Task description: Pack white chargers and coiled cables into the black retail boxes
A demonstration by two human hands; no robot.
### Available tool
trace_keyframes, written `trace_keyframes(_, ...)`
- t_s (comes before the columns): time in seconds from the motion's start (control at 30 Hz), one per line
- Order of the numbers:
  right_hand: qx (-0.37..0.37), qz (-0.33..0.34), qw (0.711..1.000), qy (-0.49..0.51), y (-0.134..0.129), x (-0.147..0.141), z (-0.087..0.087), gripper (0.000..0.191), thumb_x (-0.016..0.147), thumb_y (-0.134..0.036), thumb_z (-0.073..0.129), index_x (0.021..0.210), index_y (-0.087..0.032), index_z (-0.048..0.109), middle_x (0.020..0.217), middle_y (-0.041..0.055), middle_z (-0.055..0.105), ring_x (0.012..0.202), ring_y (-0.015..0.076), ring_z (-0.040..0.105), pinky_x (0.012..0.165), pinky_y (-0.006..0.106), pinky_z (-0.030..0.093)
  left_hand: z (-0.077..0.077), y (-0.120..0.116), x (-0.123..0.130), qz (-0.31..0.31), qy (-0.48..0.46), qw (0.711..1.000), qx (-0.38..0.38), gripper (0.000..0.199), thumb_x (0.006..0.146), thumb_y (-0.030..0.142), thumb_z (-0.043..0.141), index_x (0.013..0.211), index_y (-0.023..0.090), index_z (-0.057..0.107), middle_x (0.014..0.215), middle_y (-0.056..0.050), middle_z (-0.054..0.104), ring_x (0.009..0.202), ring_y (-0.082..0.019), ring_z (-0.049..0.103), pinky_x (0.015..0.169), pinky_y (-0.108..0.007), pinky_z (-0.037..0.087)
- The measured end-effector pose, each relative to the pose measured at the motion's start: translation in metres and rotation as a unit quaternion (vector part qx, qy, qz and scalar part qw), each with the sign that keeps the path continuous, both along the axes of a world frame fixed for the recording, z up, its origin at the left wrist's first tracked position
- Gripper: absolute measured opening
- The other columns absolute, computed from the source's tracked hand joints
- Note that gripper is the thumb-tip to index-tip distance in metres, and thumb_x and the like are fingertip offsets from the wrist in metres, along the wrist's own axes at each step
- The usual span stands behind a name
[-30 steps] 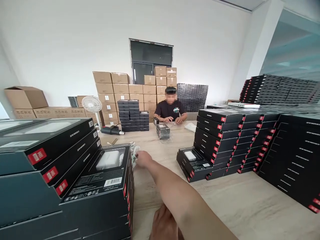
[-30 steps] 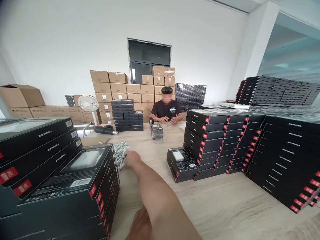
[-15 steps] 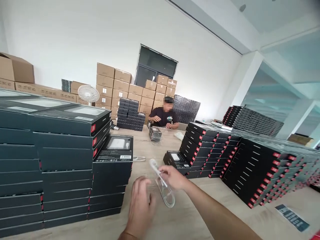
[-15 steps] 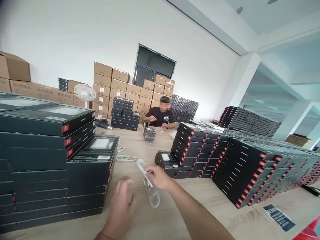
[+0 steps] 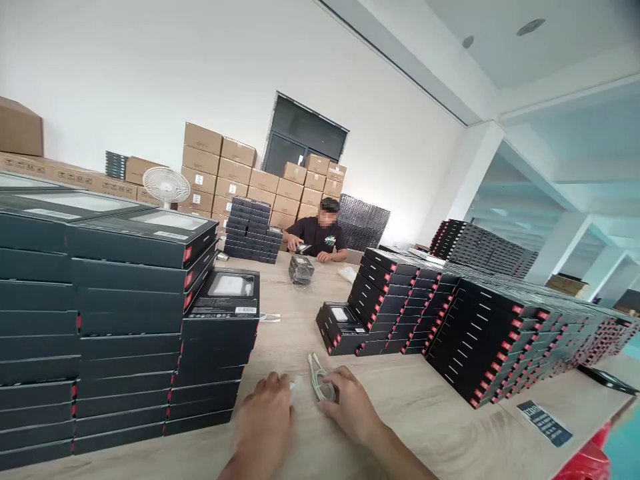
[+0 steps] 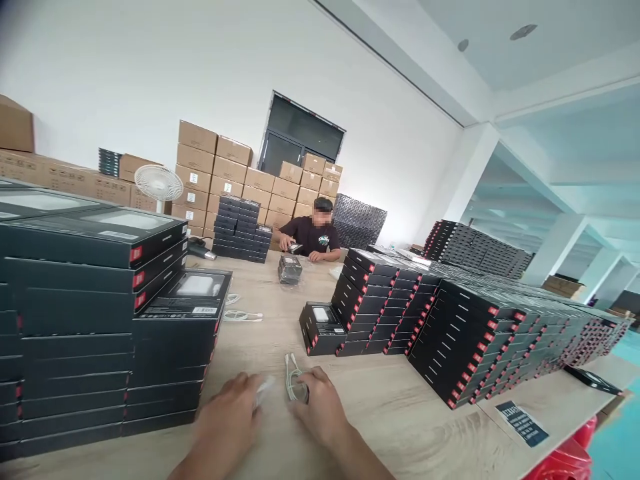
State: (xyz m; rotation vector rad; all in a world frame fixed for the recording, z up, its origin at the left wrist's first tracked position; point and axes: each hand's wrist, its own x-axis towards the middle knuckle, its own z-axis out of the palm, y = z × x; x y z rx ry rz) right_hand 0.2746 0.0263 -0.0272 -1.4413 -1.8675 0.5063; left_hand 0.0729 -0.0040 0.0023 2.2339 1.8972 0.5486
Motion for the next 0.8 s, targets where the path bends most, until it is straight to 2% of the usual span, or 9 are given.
trace_keyframes(0.1, 0.003, -0.026, 0.998, 0.054, 0.036, -0.031, 0.008, 0.027, 0.066, -0.016, 0.072, 0.093, -0.02, 0.076, 0.1, 0.0102, 0.07, 0.089, 0.0283, 0.068, 0.086, 0.042, 0.054, 0.008, -0.001, -0.002, 0.046, -0.002, 0.999, -0.029, 0.037, 0.087, 0.014, 0.043, 0.122, 0.018, 0.054, 0.115, -0.014, 0.061, 0.105, -0.029, 0.063, 0.081, -0.038, 0.047)
trace_keyframes(0.2, 0.02, -0.026, 0.994, 0.103, 0.069, -0.061, 0.025, 0.032, 0.085, -0.023, 0.057, 0.113, -0.016, 0.069, 0.118, 0.014, 0.068, 0.103, 0.0246, 0.068, 0.092, 0.037, 0.053, 0.008, -0.001, -0.003, 0.051, -0.017, 0.997, -0.054, 0.031, 0.089, 0.019, 0.044, 0.119, 0.017, 0.051, 0.12, -0.015, 0.058, 0.108, -0.03, 0.062, 0.082, -0.038, 0.047)
trace_keyframes(0.27, 0.028, -0.015, 0.992, 0.121, 0.077, -0.068, 0.037, 0.035, 0.09, -0.026, 0.051, 0.121, -0.017, 0.065, 0.126, 0.0131, 0.065, 0.109, 0.0222, 0.066, 0.092, 0.033, 0.053, 0.005, 0.0, -0.002, 0.034, -0.039, 0.997, -0.054, 0.031, 0.086, 0.019, 0.048, 0.117, 0.016, 0.051, 0.123, -0.015, 0.057, 0.114, -0.03, 0.059, 0.085, -0.038, 0.047)
trace_keyframes(0.33, 0.019, -0.004, 0.992, 0.123, 0.074, -0.06, 0.043, 0.032, 0.091, -0.031, 0.052, 0.116, -0.019, 0.067, 0.119, 0.0103, 0.069, 0.102, 0.0214, 0.068, 0.085, 0.031, 0.054, 0.002, 0.001, -0.002, 0.013, -0.059, 0.997, -0.048, 0.035, 0.081, 0.017, 0.052, 0.115, 0.017, 0.052, 0.124, -0.014, 0.056, 0.118, -0.03, 0.056, 0.089, -0.038, 0.046)
trace_keyframes(0.43, -0.043, 0.003, 0.994, 0.097, 0.058, -0.033, 0.041, 0.025, 0.087, -0.04, 0.06, 0.082, -0.019, 0.072, 0.079, 0.0057, 0.073, 0.071, 0.02, 0.069, 0.067, 0.03, 0.052, 0.001, 0.001, -0.003, 0.01, -0.037, 0.998, -0.058, 0.042, 0.072, 0.022, 0.061, 0.112, 0.014, 0.056, 0.12, -0.016, 0.059, 0.118, -0.035, 0.055, 0.09, -0.043, 0.045)
trace_keyframes(0.53, -0.149, 0.041, 0.985, 0.072, 0.043, -0.016, 0.03, 0.043, 0.08, -0.048, 0.069, 0.05, -0.018, 0.061, 0.047, 0.0011, 0.059, 0.044, 0.015, 0.057, 0.049, 0.026, 0.043, 0.001, 0.0, -0.002, 0.012, -0.001, 0.996, -0.084, 0.041, 0.071, 0.029, 0.065, 0.108, 0.012, 0.06, 0.112, -0.019, 0.064, 0.112, -0.039, 0.057, 0.088, -0.047, 0.046)
trace_keyframes(0.6, -0.211, 0.089, 0.97, 0.078, 0.039, -0.02, 0.023, 0.048, 0.077, -0.054, 0.071, 0.05, -0.016, 0.061, 0.045, 0.0012, 0.059, 0.038, 0.0132, 0.053, 0.042, 0.025, 0.038, 0.0, -0.001, 0.001, 0.005, -0.005, 0.997, -0.082, 0.036, 0.076, 0.025, 0.062, 0.109, 0.012, 0.059, 0.112, -0.018, 0.066, 0.112, -0.037, 0.059, 0.087, -0.044, 0.047)
trace_keyframes(0.67, -0.237, 0.131, 0.956, 0.11, 0.041, -0.033, 0.02, 0.047, 0.071, -0.059, 0.075, 0.06, -0.015, 0.065, 0.054, 0.0024, 0.064, 0.039, 0.0132, 0.055, 0.039, 0.023, 0.035, -0.004, 0.0, 0.003, 0.005, -0.039, 0.998, -0.059, 0.033, 0.08, 0.019, 0.058, 0.113, 0.015, 0.056, 0.115, -0.016, 0.066, 0.112, -0.033, 0.061, 0.086, -0.04, 0.047)
trace_keyframes(0.8, -0.192, 0.164, 0.94, 0.228, 0.047, -0.05, 0.021, 0.053, 0.067, -0.068, 0.073, 0.079, -0.017, 0.063, 0.067, -0.0004, 0.064, 0.049, 0.0111, 0.057, 0.042, 0.021, 0.039, -0.014, 0.006, 0.003, 0.007, -0.233, 0.972, -0.025, 0.035, 0.087, 0.025, 0.055, 0.12, 0.019, 0.046, 0.11, -0.011, 0.067, 0.097, -0.025, 0.065, 0.084, -0.037, 0.048)
